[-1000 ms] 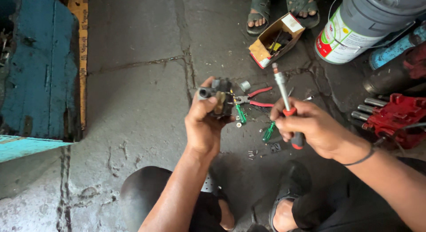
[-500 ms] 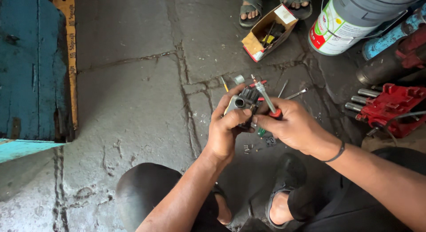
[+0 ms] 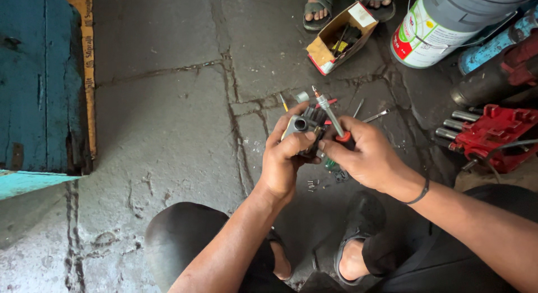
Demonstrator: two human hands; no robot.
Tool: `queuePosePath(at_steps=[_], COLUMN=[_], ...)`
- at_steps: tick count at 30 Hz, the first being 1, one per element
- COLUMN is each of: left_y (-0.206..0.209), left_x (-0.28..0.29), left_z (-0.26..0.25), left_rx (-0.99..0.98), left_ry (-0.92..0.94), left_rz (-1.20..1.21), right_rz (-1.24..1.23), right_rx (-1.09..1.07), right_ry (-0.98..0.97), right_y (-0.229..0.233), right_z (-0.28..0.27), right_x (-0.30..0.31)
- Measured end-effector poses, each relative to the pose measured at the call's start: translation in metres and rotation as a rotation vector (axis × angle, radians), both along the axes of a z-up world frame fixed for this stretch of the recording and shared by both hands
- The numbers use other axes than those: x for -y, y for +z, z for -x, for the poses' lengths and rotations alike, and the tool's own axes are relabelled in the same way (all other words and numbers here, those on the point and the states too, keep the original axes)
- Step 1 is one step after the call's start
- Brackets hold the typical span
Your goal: The person disassembles a carburetor by using a screwdriver to remove several screws from its body and then uses pliers to remove a spring.
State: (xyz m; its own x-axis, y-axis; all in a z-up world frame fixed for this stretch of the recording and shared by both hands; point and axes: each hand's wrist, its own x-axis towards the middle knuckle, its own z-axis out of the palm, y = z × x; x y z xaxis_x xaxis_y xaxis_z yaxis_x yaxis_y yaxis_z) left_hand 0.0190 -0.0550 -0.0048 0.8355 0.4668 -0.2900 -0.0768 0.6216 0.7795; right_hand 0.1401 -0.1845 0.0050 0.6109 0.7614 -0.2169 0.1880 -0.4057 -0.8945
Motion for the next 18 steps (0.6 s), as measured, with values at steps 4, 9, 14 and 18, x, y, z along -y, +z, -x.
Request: queuePosePath(at_steps=[4,9,14,18], left_y=[-0.002,-0.0012,-0.0008,-0.0043], left_x=[-0.0006,0.0,-0.0002,-0.005], left_z=[-0.0003,-0.0002,0.0,-0.0014], left_rx=[0.0,-0.014,0.0,-0.092], left_ry=[0.007,-0.004,-0.009,0.048], left_rz=[0.001,-0.013,0.013,0.072], right_rz=[-0.092,-0.096,-0.087,-0.185], right_rx=[0.176,0.149,0.287,0.219], right_ry=[0.048,0.043,0.038,0.051], right_y=[0.0018,0.0007,0.0024,0.0054], right_z=[0.0001,0.0008,0.0017,0.0059], right_x=[0.0006,0.0012,0.0019,0.0009])
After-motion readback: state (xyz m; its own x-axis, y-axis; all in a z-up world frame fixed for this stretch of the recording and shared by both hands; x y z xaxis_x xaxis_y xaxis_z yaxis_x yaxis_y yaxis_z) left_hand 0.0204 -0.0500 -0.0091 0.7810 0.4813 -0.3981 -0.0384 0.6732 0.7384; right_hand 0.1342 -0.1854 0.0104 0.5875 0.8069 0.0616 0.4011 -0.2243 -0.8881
